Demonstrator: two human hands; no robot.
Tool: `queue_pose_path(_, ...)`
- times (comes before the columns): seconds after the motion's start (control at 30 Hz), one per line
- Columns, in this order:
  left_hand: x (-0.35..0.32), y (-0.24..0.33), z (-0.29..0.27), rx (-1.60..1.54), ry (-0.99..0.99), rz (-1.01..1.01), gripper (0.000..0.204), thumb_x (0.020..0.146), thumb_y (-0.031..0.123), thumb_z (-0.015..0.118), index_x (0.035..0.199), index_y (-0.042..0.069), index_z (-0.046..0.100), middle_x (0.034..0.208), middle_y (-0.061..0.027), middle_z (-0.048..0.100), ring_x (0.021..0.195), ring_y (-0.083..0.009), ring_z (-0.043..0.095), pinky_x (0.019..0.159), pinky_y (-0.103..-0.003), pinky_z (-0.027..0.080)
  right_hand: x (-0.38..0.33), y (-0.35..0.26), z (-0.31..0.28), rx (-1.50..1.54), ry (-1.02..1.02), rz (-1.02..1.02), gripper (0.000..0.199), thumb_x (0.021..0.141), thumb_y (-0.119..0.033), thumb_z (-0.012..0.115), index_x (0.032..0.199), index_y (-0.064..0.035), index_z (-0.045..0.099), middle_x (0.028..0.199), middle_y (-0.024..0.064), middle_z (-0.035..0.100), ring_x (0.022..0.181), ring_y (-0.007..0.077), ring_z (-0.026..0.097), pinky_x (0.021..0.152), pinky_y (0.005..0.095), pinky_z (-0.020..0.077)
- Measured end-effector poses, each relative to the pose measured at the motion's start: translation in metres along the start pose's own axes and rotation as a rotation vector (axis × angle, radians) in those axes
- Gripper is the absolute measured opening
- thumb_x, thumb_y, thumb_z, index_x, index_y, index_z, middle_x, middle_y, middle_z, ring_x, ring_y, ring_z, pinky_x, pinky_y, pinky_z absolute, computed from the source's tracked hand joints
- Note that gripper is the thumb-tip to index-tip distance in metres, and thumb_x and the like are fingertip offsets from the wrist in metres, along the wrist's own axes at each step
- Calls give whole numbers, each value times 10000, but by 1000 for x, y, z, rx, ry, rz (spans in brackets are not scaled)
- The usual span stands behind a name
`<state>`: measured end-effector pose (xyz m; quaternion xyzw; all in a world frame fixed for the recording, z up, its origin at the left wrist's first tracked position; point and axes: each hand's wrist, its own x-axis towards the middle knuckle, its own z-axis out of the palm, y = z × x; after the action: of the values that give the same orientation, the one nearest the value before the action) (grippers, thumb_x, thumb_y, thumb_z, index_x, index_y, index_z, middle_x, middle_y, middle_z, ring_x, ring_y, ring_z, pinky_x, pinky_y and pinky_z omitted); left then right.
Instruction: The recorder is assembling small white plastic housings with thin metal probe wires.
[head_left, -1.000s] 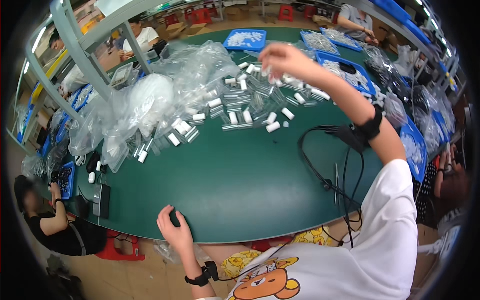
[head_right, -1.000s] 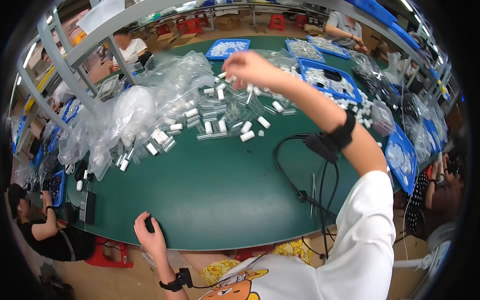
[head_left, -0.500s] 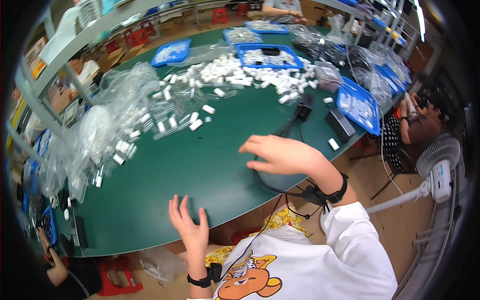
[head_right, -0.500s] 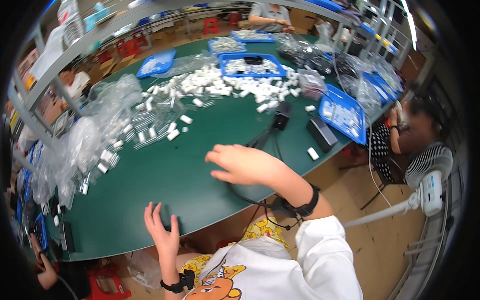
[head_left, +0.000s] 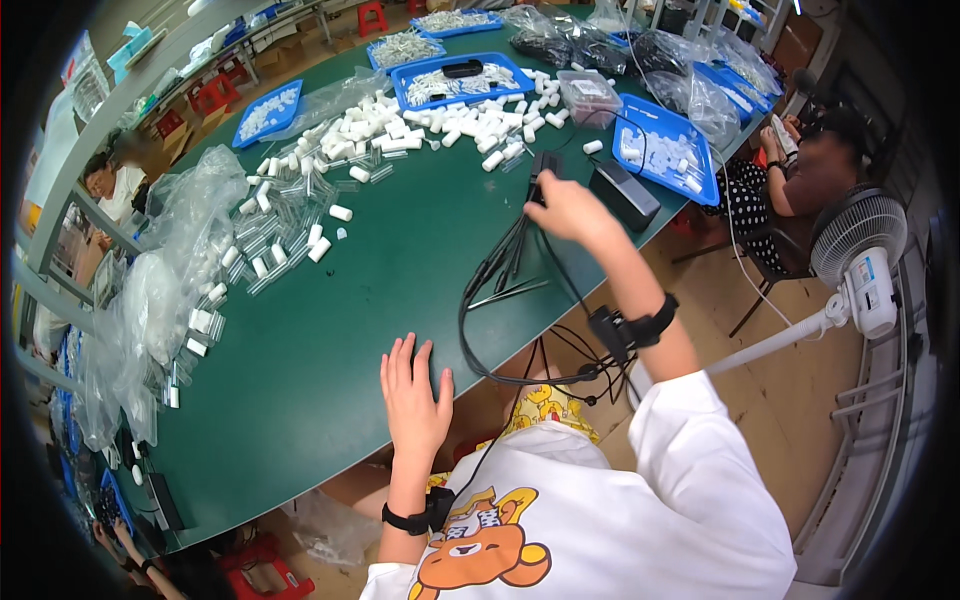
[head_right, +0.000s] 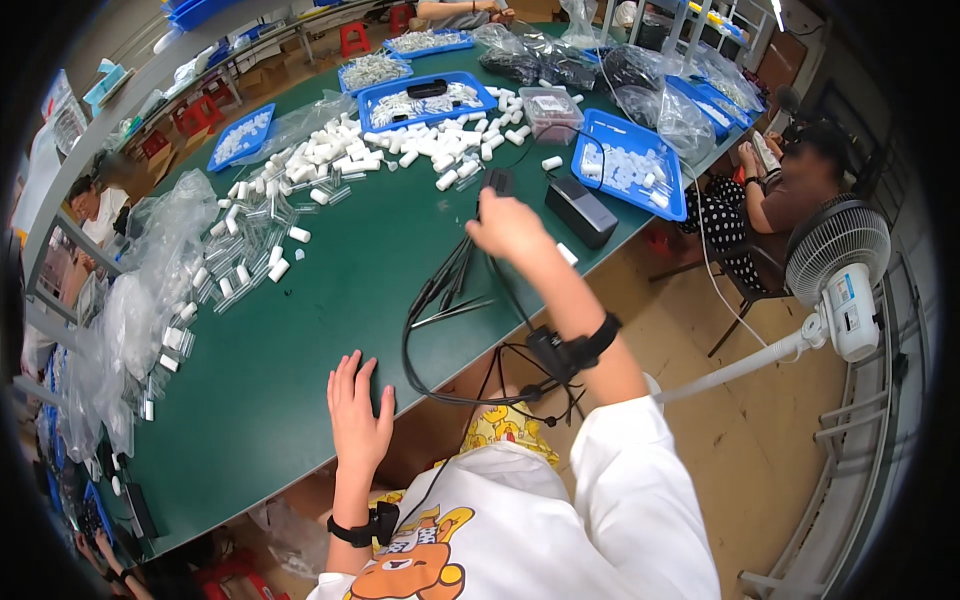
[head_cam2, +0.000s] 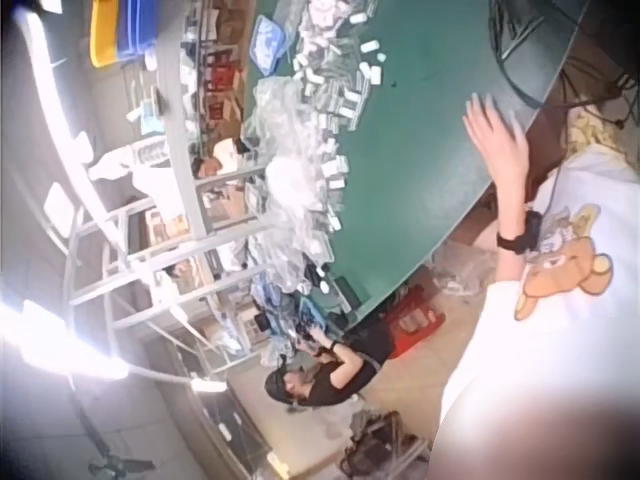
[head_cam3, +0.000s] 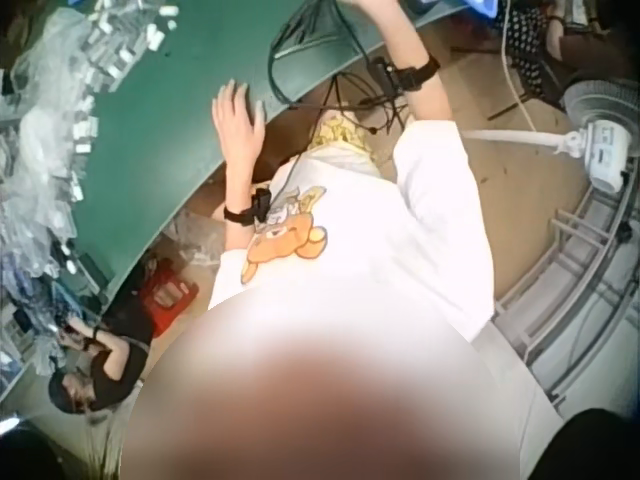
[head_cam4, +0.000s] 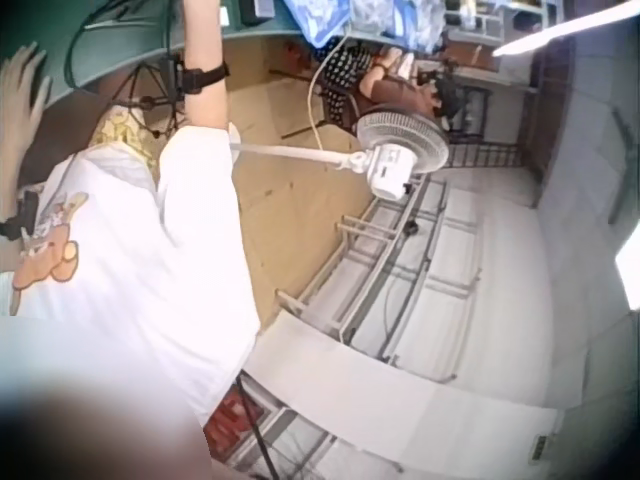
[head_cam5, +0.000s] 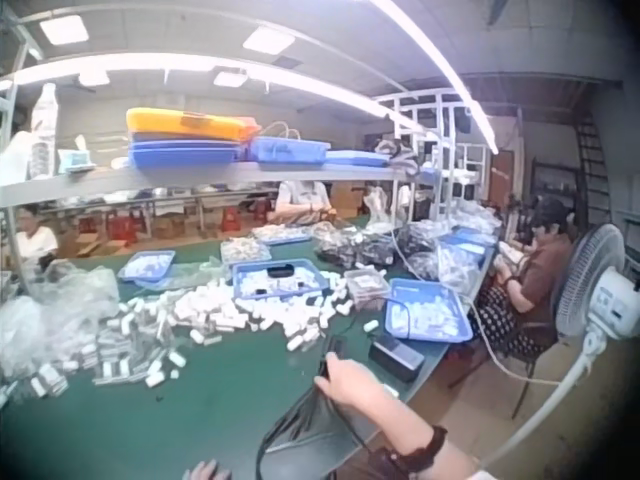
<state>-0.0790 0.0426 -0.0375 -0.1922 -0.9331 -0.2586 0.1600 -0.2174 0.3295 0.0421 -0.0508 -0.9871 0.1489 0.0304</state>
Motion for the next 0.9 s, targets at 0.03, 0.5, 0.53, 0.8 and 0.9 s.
queue_pose_path(0.03, -1, 1, 0, 14, -1, -9, 371, 833, 170, 560, 1163, 8, 509, 1275, -178, 451, 1226, -348, 389, 1060, -471, 255, 6, 17, 6, 72, 64, -30, 572, 796, -335, 609, 1228, -15, 415, 971, 247, 623, 947, 364, 605, 809, 453, 485)
queue_pose_path(0.5, 67, 40, 37, -255, 44, -8, 267, 734, -35, 525, 993, 2, 577, 981, -122, 536, 904, -306, 514, 802, -410, 419, 20, 9, 31, 789, -82, 257, 916, 720, -53, 688, 1419, -236, 125, 955, 160, 560, 676, 203, 599, 519, 302, 509)
queue_pose_path(0.53, 70, 43, 35, -280, 81, -12, 262, 727, -46, 518, 977, 5, 578, 966, -126, 539, 892, -309, 519, 791, -408, 425, 26, 15, 33, 870, -39, 260, 922, 709, -10, 663, 1418, -241, 121, 953, 163, 560, 662, 218, 603, 508, 316, 518)
queue_pose_path(0.8, 76, 50, 36, -368, 18, 52, 206, 773, 2, 513, 974, 16, 556, 891, -146, 546, 854, -318, 536, 755, -402, 440, 47, 53, -19, 1672, -289, 555, 694, 779, 43, 534, 1364, -174, 230, 971, 172, 542, 678, 186, 577, 582, 308, 500)
queue_pose_path(0.9, 74, 82, 51, -283, -73, 127, 236, 797, 73, 562, 1027, 24, 548, 896, -140, 521, 823, -303, 536, 711, -405, 461, 15, 53, -50, 1678, -311, 434, 663, 801, 32, 516, 1373, -142, 228, 924, 183, 544, 684, 172, 565, 618, 270, 501)
